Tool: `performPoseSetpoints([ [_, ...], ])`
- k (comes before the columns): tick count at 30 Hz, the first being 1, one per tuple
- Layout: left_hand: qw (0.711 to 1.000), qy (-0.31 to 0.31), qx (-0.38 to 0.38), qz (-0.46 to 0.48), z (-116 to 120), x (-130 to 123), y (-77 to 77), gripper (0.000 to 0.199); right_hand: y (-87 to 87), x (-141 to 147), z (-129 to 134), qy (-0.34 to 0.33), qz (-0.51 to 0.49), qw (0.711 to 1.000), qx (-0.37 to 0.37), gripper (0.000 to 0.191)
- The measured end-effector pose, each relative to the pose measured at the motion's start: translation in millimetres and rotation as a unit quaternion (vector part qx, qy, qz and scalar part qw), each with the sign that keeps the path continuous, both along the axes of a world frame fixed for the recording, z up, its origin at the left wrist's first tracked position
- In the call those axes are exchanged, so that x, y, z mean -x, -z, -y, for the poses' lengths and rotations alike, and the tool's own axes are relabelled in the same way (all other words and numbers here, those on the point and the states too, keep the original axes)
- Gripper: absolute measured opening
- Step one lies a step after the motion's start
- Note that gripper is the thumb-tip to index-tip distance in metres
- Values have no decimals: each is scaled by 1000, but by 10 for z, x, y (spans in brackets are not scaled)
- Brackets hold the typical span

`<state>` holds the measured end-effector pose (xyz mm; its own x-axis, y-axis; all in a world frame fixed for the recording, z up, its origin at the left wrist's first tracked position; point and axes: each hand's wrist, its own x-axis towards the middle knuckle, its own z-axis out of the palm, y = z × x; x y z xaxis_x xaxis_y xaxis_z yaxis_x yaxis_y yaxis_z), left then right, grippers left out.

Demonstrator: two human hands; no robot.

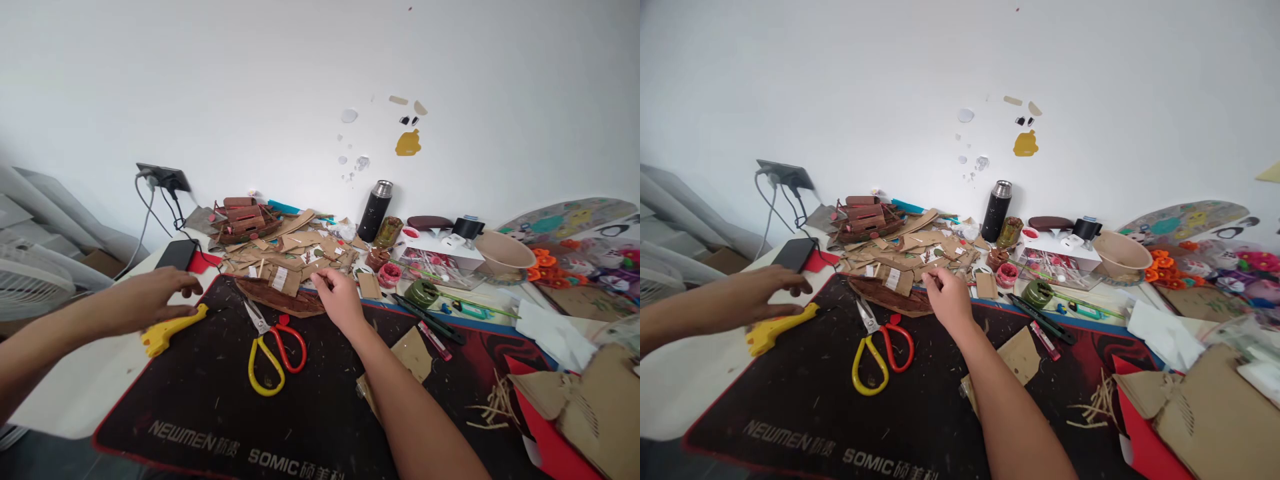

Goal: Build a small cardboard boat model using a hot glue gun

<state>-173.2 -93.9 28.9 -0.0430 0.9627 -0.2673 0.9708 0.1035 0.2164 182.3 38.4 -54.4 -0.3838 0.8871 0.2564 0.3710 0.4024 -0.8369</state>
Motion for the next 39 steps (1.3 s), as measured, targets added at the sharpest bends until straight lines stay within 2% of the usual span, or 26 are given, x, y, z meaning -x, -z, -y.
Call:
performPoseSetpoints([
  [5,999,8,0,-47,208,-101,258,37,-12,-2,18,17,-9,1000,-17,29],
  [8,996,22,-27,-79,257,-168,307,29,-9,5,31,26,-22,999,-35,32],
  [15,973,109,-160,-129,412,-262,391,40,-28,21,66,27,-46,997,-64,35],
  [18,950,156,-215,-168,481,-284,247,41,-51,24,87,32,-53,995,-75,34],
  [23,888,208,-276,-303,567,-499,-248,38,-124,51,179,19,-55,994,-90,31],
  [26,869,236,-308,-306,583,-683,-423,47,-186,74,254,1,-58,994,-93,29],
  [29,859,255,-370,-246,554,-818,-457,64,-238,86,315,-14,-67,994,-80,28],
  [32,838,317,-370,-245,469,-911,-421,79,-275,90,354,-26,-77,995,-58,30],
  [39,766,395,-420,-284,140,-1210,-260,57,-338,114,414,-97,-100,990,-20,31],
])
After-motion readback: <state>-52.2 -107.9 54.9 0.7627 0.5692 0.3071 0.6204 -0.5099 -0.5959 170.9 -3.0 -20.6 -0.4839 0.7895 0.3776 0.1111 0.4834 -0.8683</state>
